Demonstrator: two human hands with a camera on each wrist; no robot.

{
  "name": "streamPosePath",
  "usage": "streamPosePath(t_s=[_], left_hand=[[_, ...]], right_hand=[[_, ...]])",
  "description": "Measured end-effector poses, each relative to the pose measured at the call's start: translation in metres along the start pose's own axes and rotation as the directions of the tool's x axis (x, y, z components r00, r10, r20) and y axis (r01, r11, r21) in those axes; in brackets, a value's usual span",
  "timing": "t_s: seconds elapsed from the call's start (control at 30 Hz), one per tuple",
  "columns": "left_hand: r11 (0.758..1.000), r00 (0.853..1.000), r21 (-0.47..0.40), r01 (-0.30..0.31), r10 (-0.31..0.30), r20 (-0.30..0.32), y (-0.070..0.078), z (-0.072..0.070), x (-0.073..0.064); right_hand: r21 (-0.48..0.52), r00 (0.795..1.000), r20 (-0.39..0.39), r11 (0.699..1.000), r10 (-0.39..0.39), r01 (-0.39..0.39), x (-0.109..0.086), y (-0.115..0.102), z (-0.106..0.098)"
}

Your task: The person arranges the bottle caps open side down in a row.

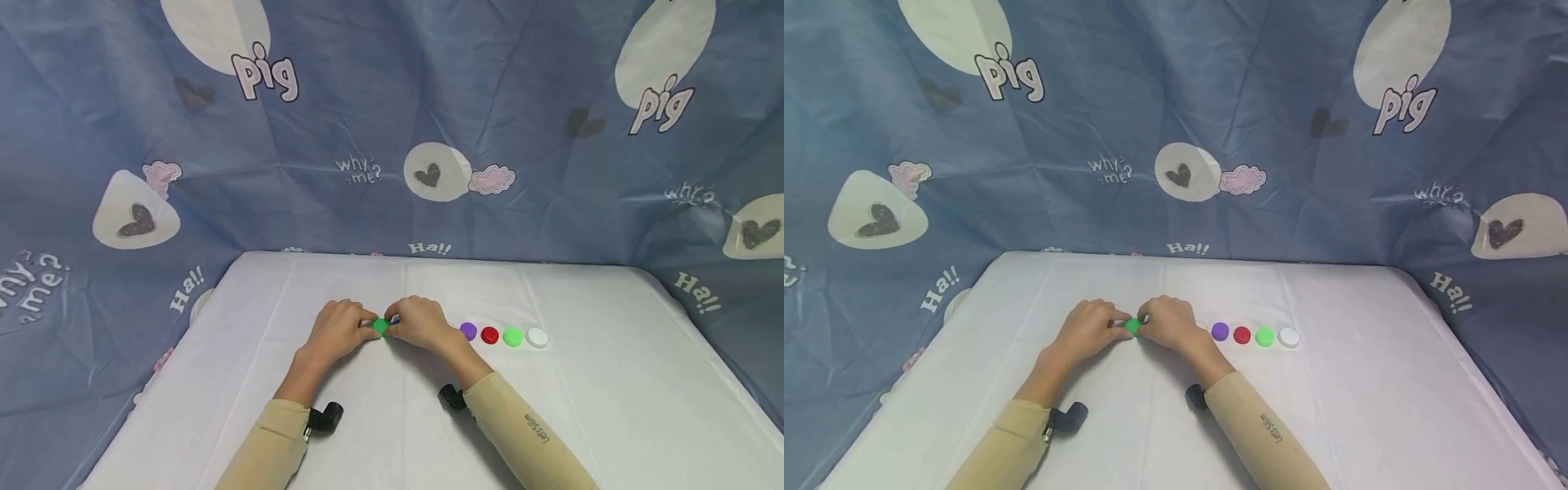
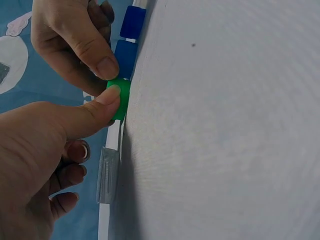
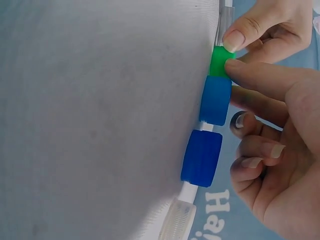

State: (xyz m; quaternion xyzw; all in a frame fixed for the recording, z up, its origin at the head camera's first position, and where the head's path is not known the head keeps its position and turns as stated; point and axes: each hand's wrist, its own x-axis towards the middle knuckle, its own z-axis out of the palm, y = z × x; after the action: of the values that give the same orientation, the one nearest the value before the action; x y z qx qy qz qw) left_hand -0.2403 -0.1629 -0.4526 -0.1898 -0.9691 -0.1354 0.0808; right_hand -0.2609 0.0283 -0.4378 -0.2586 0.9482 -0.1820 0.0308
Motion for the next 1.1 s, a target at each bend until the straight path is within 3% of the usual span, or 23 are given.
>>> streamPosePath(t_s=[1.1], left_hand=[[0.998,1.0,0.068,0.0,0.0,-0.002,-0.0061,-0.0034,-0.0023]], right_hand=[[0.008,0.999,-0.031,0.999,0.04,-0.04,-0.001,-0.0053,-0.0001]])
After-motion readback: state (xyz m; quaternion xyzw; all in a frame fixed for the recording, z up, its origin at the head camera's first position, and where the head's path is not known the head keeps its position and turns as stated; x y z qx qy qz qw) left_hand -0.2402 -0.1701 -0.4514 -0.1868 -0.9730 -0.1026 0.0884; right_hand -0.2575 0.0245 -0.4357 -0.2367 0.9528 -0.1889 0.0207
